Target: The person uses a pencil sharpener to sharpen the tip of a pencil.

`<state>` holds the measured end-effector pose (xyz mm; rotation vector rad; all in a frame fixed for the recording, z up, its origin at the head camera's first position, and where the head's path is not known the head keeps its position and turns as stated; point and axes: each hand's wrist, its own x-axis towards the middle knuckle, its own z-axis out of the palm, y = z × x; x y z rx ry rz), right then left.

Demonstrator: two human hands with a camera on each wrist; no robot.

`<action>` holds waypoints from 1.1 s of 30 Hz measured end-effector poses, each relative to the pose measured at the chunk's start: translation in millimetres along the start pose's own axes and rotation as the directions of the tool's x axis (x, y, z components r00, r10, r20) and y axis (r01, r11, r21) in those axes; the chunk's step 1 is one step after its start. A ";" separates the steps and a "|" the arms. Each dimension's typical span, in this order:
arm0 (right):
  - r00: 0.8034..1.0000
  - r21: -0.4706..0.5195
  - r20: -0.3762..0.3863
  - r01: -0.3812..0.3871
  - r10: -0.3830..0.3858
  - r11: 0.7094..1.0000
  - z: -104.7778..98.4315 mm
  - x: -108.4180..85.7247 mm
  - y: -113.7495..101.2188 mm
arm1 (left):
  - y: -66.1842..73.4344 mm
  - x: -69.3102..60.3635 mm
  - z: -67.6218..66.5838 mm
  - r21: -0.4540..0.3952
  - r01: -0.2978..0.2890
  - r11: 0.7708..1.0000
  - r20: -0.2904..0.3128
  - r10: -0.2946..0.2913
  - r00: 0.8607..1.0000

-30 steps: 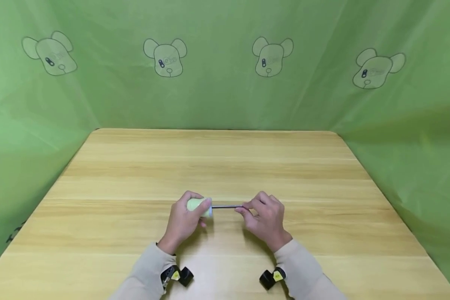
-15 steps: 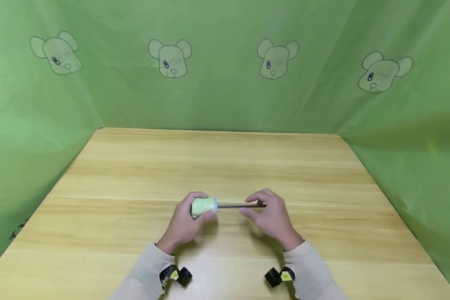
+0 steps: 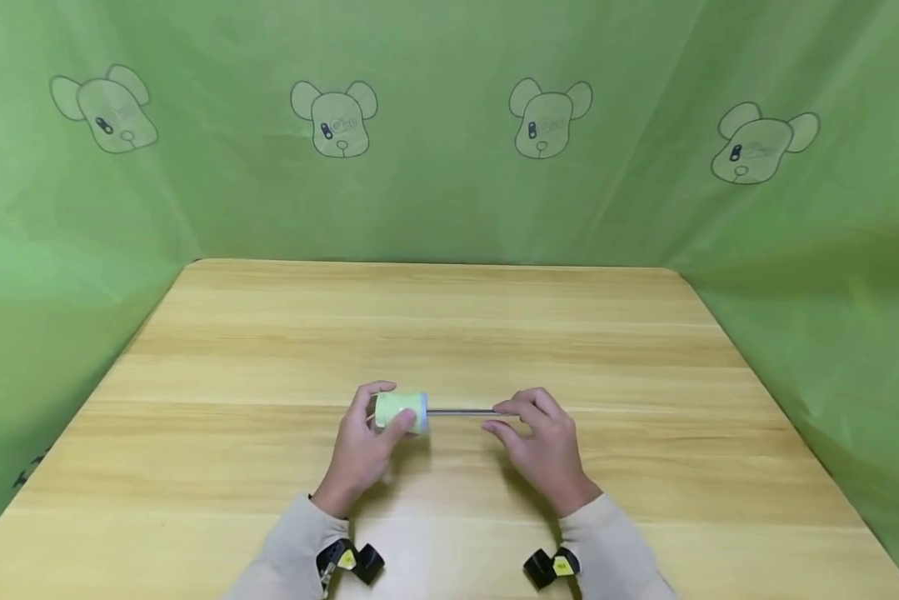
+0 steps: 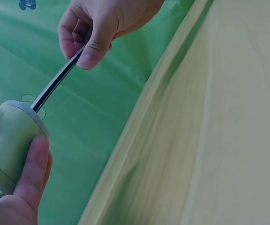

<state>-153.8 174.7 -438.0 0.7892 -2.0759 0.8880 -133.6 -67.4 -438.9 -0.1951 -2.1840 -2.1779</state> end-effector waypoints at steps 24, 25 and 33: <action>0.903 0.161 0.349 -0.320 0.249 0.934 -6.0 13.5 10.8 | -7.0 5.6 0.1 -0.003 -0.030 1.000 0.083 0.030 0.996; 0.825 0.184 0.448 -0.462 0.344 0.868 -10.2 17.1 11.2 | -7.7 6.0 0.4 0.011 -0.056 0.998 0.113 0.055 0.992; 0.692 0.110 0.497 -0.649 0.523 0.753 -11.8 15.5 11.2 | -6.7 2.4 1.7 -0.005 -0.077 0.997 0.098 0.077 0.992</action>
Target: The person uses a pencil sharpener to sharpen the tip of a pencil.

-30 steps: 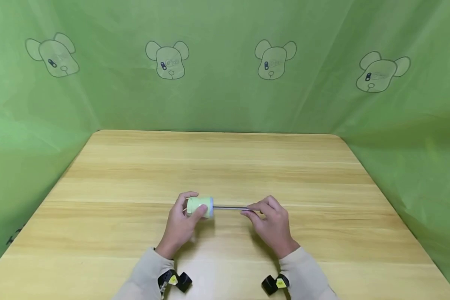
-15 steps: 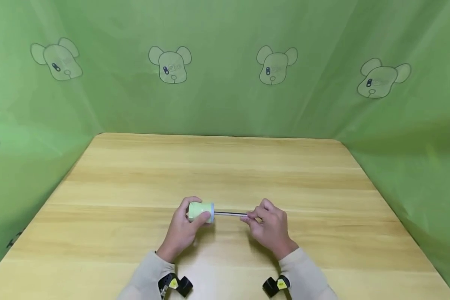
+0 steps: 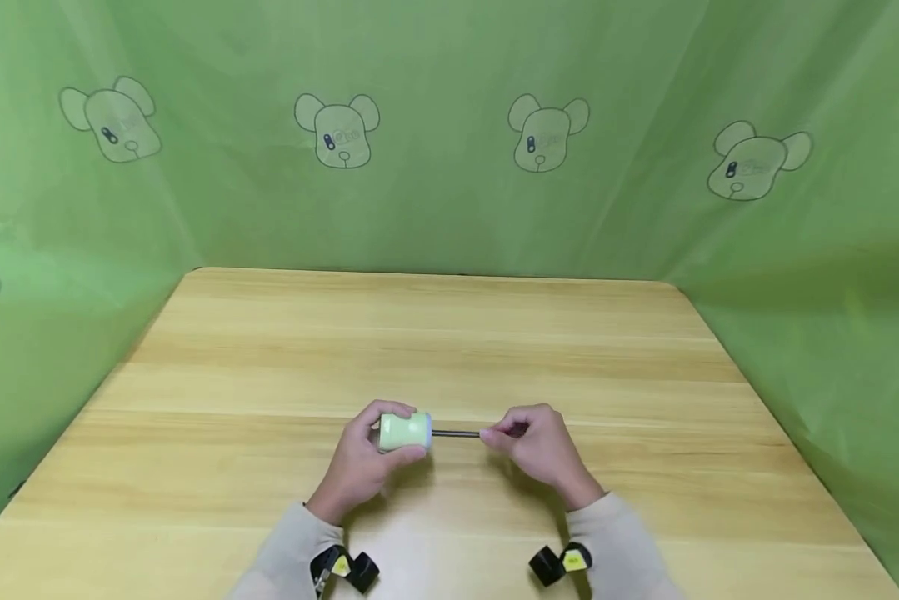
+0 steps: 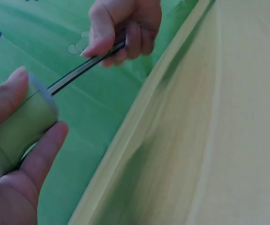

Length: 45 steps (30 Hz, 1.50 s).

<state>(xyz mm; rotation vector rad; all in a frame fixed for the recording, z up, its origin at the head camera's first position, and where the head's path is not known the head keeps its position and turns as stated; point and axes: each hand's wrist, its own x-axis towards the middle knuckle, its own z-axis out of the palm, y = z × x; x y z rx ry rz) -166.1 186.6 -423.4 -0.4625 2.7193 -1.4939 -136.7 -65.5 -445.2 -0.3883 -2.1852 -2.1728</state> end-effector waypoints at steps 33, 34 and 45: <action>0.557 -0.431 -0.314 0.637 -0.768 0.639 14.7 14.3 7.5 | 4.2 15.5 -0.2 -0.247 0.086 0.965 -0.093 -0.112 0.989; 0.660 -0.345 -0.275 0.611 -0.699 0.712 13.5 11.7 5.4 | 3.4 14.6 -1.3 -0.208 0.079 0.975 -0.095 -0.100 0.990; 0.986 -0.182 -0.114 0.100 -0.122 0.978 10.4 0.3 -6.0 | -5.2 6.7 -5.1 -0.075 0.073 0.995 -0.059 -0.078 0.995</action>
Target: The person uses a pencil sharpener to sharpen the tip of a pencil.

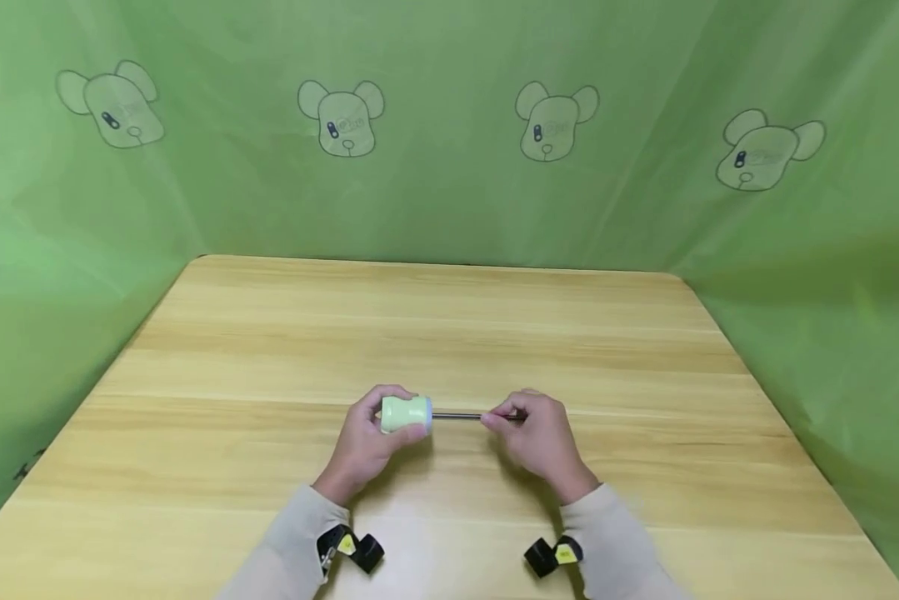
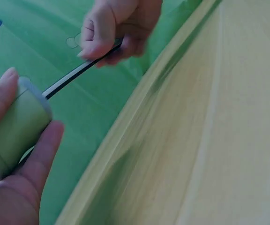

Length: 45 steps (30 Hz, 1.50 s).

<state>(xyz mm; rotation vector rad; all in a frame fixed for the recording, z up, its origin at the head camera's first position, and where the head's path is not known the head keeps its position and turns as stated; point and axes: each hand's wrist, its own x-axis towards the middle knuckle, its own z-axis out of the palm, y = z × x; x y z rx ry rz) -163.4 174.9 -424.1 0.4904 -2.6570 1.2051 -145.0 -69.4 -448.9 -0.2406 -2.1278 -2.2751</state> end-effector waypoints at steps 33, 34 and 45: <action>0.721 -0.300 -0.346 0.521 -0.601 0.799 17.2 8.1 7.2 | 3.8 1.5 -0.7 -0.113 0.059 0.992 0.037 -0.055 0.998; 0.733 -0.296 -0.337 0.513 -0.591 0.806 16.4 7.8 6.8 | 3.4 1.1 -0.8 -0.105 0.056 0.993 0.039 -0.052 0.998; 0.999 0.008 0.051 -0.001 0.001 1.000 -6.1 3.1 -10.2 | 1.4 -1.7 -2.0 0.168 -0.046 0.985 0.084 0.032 0.996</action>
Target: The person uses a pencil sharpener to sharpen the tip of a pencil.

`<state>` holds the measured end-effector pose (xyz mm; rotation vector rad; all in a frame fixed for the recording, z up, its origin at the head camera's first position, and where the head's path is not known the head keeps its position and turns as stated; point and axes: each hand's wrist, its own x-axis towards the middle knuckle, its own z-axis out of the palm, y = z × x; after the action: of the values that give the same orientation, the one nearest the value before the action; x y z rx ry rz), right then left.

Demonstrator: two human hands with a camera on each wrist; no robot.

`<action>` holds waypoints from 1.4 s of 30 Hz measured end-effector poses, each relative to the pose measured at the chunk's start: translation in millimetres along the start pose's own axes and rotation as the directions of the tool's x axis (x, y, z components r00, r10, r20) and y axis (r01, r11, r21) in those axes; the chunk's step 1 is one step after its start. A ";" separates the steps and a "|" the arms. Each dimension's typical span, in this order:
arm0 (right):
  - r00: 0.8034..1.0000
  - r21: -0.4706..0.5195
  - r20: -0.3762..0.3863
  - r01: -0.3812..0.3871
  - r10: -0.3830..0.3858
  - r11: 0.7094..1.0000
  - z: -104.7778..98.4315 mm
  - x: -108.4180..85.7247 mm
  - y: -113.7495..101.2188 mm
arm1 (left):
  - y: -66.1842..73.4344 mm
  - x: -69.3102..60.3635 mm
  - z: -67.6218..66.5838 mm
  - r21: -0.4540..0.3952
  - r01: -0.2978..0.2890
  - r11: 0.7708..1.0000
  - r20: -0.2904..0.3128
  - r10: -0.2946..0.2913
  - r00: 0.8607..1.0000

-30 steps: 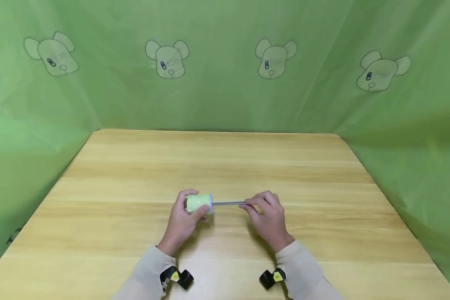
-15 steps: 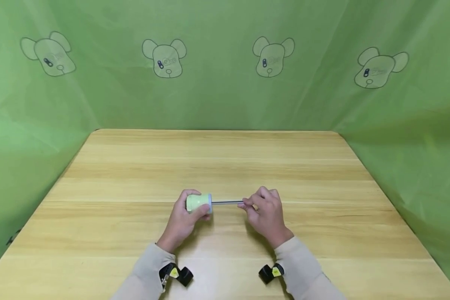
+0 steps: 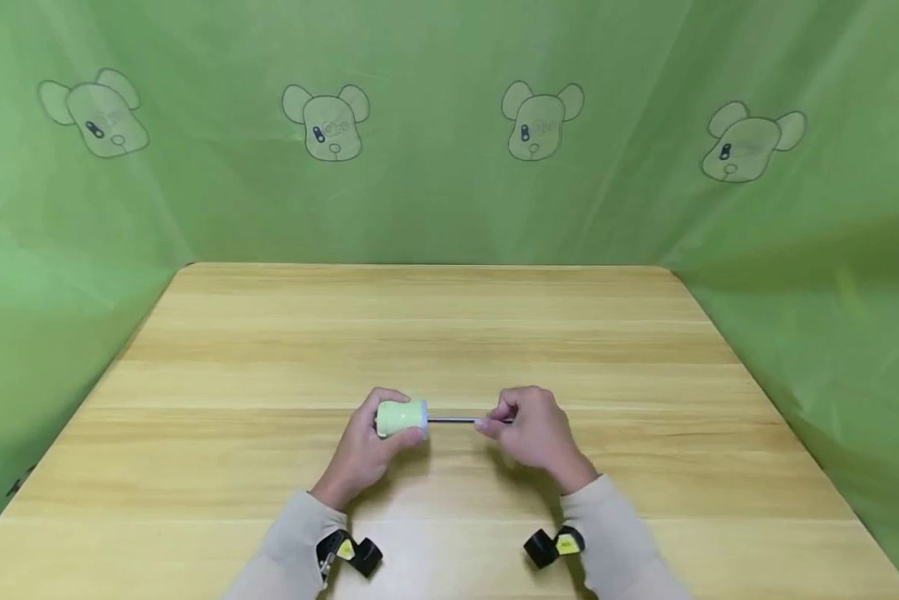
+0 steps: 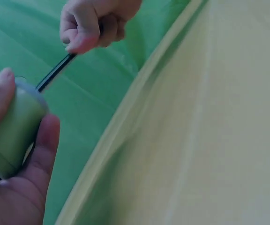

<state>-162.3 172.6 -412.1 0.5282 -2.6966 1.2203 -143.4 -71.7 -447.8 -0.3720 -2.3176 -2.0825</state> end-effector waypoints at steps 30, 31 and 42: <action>0.606 -0.310 -0.383 0.626 -0.697 0.716 22.2 2.7 22.8 | 3.4 -0.8 4.2 -0.300 0.064 0.952 -0.102 -0.098 0.990; 0.588 -0.319 -0.392 0.634 -0.707 0.704 21.9 3.4 22.3 | 4.1 -0.7 4.2 -0.305 0.067 0.950 -0.096 -0.100 0.990; 0.954 0.029 -0.019 0.298 -0.298 0.954 9.9 -1.6 16.8 | -0.2 -1.3 -0.9 -0.053 0.054 0.997 0.011 -0.053 0.999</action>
<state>-166.9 175.9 -430.9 0.8898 -2.4713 1.1771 -142.3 -72.9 -448.1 -0.3247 -2.3063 -2.1749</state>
